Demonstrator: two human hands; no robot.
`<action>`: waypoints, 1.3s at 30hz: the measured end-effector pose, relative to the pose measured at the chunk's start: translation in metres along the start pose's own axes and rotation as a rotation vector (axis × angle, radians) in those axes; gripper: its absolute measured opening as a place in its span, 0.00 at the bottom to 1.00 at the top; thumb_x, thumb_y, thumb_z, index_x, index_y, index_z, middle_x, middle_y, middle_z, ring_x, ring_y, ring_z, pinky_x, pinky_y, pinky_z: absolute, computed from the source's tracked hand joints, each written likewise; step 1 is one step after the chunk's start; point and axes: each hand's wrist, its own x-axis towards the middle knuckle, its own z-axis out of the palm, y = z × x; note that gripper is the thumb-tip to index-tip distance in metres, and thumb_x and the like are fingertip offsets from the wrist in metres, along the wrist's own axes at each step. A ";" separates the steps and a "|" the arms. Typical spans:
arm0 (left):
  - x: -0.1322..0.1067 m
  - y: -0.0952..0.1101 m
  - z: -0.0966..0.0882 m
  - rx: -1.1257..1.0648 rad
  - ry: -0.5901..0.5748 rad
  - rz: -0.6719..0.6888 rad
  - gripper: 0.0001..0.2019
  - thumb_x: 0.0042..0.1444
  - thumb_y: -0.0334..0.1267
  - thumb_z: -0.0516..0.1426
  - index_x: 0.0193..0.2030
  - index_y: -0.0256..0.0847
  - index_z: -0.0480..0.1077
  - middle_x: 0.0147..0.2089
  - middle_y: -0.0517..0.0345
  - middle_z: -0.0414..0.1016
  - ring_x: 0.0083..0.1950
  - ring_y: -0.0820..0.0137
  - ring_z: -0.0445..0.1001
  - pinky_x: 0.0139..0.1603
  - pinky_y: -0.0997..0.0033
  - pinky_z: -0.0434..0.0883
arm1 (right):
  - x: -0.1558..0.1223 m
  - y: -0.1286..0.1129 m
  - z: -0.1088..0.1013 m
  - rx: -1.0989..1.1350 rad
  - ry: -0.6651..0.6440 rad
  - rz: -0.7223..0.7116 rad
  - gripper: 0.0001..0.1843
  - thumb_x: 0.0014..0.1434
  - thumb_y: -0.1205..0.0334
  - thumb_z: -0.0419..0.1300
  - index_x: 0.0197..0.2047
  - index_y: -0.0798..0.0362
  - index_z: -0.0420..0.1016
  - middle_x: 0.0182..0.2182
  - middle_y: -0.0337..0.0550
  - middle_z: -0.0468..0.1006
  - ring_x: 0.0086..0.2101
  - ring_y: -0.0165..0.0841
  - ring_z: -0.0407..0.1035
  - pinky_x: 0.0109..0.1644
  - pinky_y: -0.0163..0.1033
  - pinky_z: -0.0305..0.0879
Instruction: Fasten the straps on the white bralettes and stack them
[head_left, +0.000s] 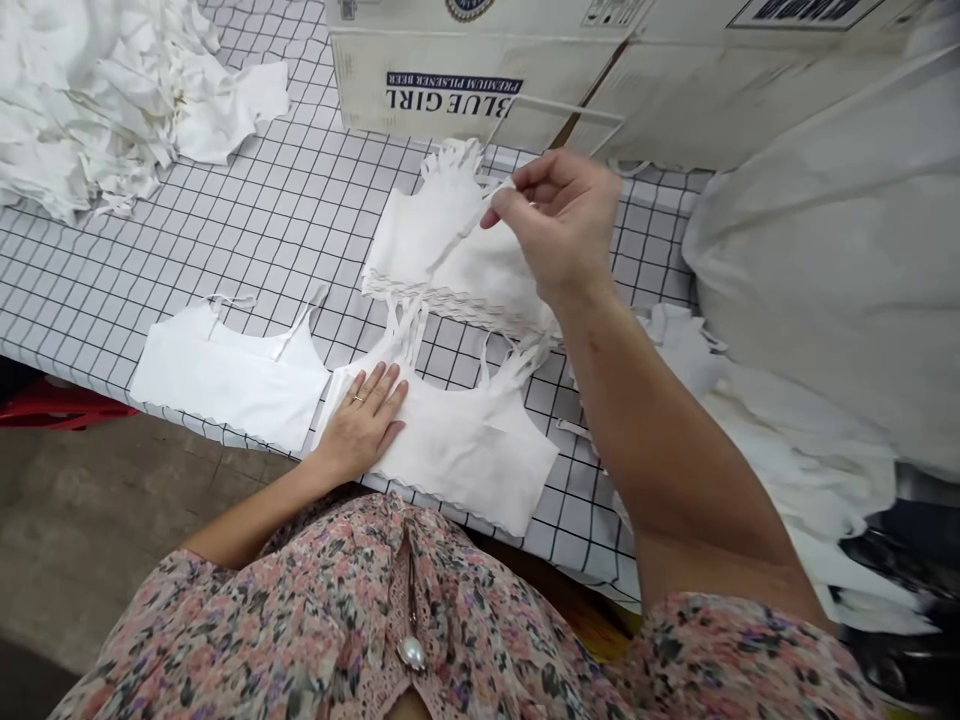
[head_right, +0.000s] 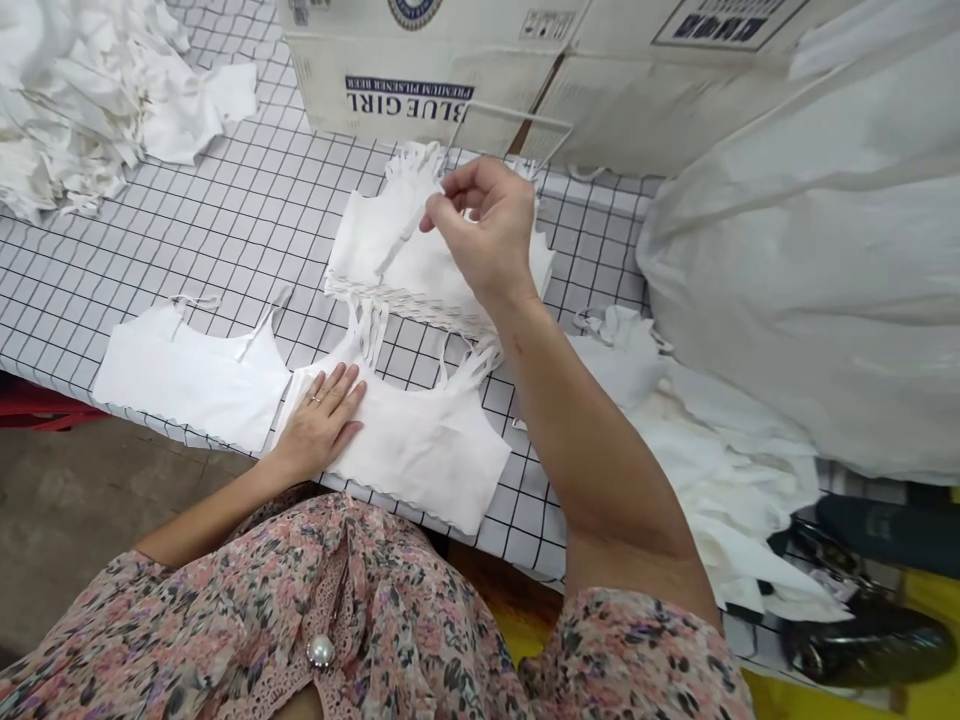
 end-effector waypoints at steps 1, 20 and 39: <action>0.000 0.000 0.001 0.001 0.005 0.002 0.30 0.78 0.42 0.51 0.82 0.35 0.55 0.84 0.40 0.52 0.88 0.52 0.47 0.86 0.42 0.58 | 0.002 -0.005 -0.003 0.021 0.015 -0.001 0.11 0.66 0.46 0.62 0.41 0.42 0.71 0.36 0.47 0.80 0.41 0.43 0.76 0.51 0.56 0.70; 0.123 -0.036 -0.037 -1.167 0.192 -0.653 0.08 0.60 0.33 0.69 0.46 0.34 0.82 0.41 0.53 0.85 0.25 0.80 0.76 0.25 0.80 0.67 | -0.029 -0.022 -0.024 0.004 0.066 -0.151 0.11 0.66 0.46 0.65 0.41 0.43 0.75 0.37 0.43 0.79 0.44 0.44 0.79 0.56 0.58 0.75; 0.106 -0.049 -0.003 -0.541 0.293 -0.194 0.04 0.65 0.32 0.65 0.41 0.39 0.84 0.35 0.57 0.80 0.32 0.73 0.76 0.37 0.73 0.72 | -0.017 -0.014 -0.013 -0.405 -0.880 0.060 0.23 0.56 0.33 0.72 0.30 0.45 0.86 0.34 0.47 0.83 0.49 0.50 0.74 0.69 0.66 0.59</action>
